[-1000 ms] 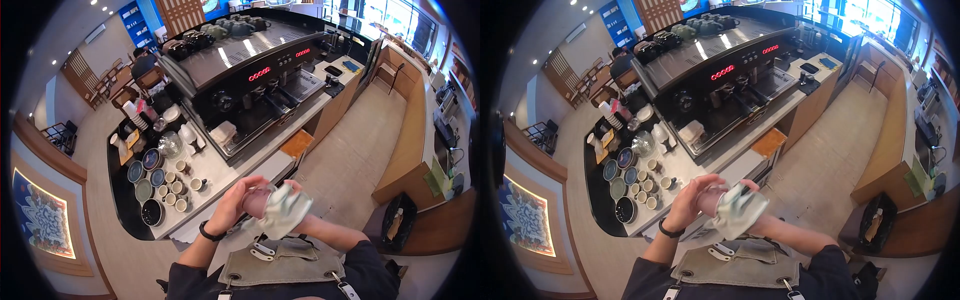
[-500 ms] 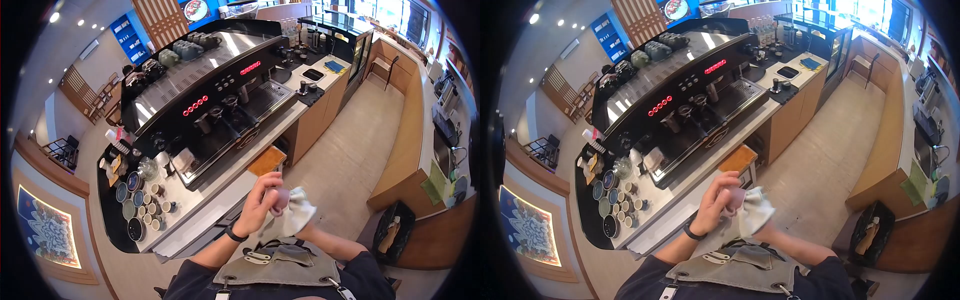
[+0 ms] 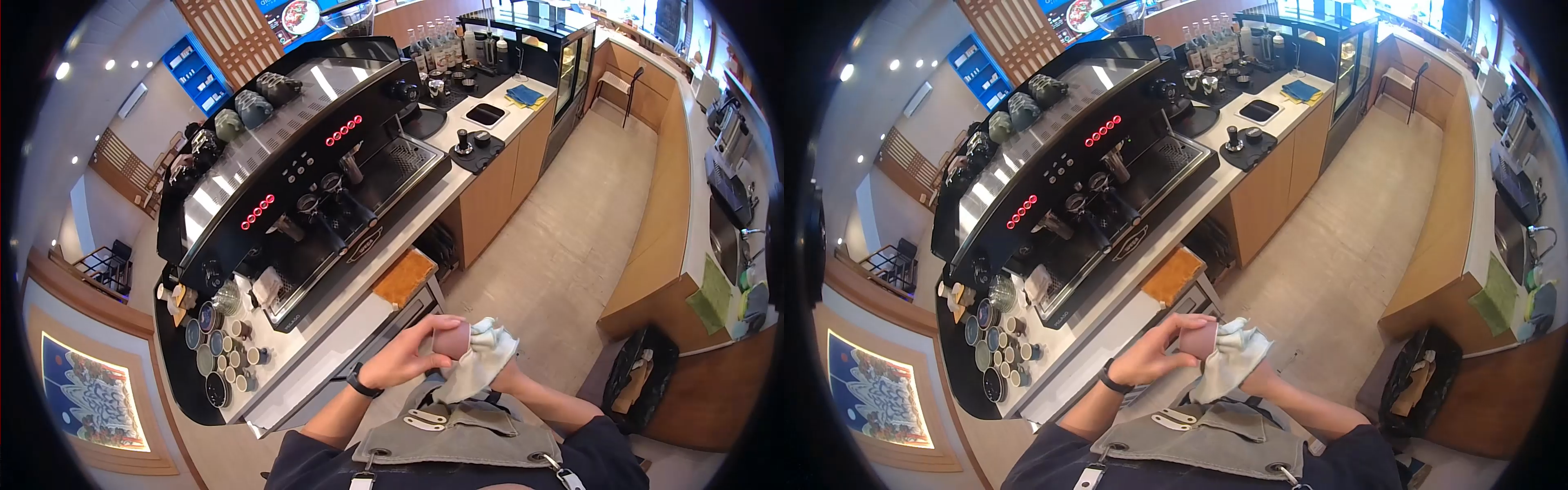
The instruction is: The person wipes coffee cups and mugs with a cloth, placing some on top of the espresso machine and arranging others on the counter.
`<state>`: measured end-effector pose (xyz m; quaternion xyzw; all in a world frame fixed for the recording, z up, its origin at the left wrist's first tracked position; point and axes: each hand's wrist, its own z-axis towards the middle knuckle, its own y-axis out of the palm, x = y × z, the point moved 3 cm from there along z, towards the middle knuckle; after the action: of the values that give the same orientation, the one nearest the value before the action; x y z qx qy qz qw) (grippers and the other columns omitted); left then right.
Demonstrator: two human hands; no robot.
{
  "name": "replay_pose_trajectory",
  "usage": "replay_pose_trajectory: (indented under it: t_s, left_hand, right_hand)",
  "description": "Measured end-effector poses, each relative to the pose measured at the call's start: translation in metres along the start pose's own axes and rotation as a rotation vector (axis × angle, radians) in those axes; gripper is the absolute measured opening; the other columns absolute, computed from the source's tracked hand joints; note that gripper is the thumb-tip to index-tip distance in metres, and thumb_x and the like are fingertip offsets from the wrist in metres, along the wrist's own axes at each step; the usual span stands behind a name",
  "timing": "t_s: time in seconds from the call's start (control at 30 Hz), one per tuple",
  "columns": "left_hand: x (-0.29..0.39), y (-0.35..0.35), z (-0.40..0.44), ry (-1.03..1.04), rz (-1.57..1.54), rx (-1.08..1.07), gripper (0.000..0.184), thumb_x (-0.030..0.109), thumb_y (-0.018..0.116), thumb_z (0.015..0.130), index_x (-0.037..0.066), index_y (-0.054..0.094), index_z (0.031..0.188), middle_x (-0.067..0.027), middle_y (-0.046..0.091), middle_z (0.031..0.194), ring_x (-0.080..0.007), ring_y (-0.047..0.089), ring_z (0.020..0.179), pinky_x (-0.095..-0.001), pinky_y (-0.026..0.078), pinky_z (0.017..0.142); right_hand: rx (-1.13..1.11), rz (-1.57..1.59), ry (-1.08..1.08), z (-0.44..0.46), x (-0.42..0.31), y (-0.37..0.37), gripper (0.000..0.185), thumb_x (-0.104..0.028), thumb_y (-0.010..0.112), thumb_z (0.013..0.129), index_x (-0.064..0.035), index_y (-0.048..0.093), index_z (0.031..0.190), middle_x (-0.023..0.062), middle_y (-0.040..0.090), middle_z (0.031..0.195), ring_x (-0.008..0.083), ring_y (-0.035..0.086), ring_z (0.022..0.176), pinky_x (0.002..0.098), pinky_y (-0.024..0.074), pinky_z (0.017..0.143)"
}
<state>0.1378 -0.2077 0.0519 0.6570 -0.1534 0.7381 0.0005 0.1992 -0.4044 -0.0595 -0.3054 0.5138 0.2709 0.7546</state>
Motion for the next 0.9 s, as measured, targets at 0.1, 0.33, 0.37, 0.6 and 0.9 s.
replay_pose_trajectory:
  t_s: [0.1,0.33,0.37,0.6,0.9]
  left_hand:
    - [-0.004,0.009,0.023,0.217,0.340,-0.007,0.058,0.002,0.079,0.082,0.012,0.055,0.133,-0.0160,0.055,0.145,-0.0341,0.050,0.136,-0.0438,0.042,0.111]
    - [-0.049,0.009,0.065,-0.116,-0.164,0.162,0.079,0.036,0.073,0.093,0.005,0.034,0.154,-0.0132,0.042,0.154,-0.0238,0.054,0.127,-0.0395,0.045,0.106]
    - [-0.068,0.002,0.070,-0.288,-0.409,0.156,0.078,0.040,0.071,0.094,0.005,0.034,0.154,-0.0125,0.046,0.150,-0.0229,0.055,0.124,-0.0386,0.046,0.105]
    - [-0.051,-0.029,0.120,-0.101,-0.086,0.055,0.049,0.028,0.072,0.096,0.003,0.058,0.135,-0.0099,0.061,0.127,-0.0171,0.058,0.114,-0.0336,0.049,0.097]
    - [-0.066,-0.094,0.157,-0.080,-0.342,0.202,0.068,0.046,0.062,0.100,0.006,0.043,0.150,-0.0111,0.057,0.136,-0.0204,0.056,0.124,-0.0347,0.045,0.104]
  right_hand:
    - [0.077,0.633,0.293,-0.001,0.017,-0.011,0.045,-0.022,0.072,0.093,-0.0051,0.058,0.131,0.0095,0.062,0.132,0.0243,0.063,0.115,0.0400,0.0496,0.099]
    - [0.204,0.767,0.238,0.007,0.041,-0.039,0.040,-0.025,0.070,0.095,-0.0043,0.060,0.127,0.0077,0.065,0.127,0.0226,0.064,0.115,0.0414,0.0520,0.098]
    - [0.220,0.543,0.169,0.011,0.050,-0.047,0.037,-0.026,0.069,0.095,-0.0051,0.062,0.125,0.0078,0.066,0.124,0.0228,0.065,0.114,0.0424,0.0523,0.097]
    - [0.060,0.039,0.159,0.079,0.030,-0.082,0.031,-0.016,0.075,0.087,-0.0065,0.068,0.116,0.0083,0.070,0.113,0.0232,0.067,0.105,0.0396,0.0506,0.092]
    - [0.070,0.479,0.152,0.177,0.053,-0.107,0.030,-0.013,0.071,0.091,-0.0025,0.067,0.119,0.0077,0.069,0.118,0.0220,0.065,0.110,0.0401,0.0498,0.098]
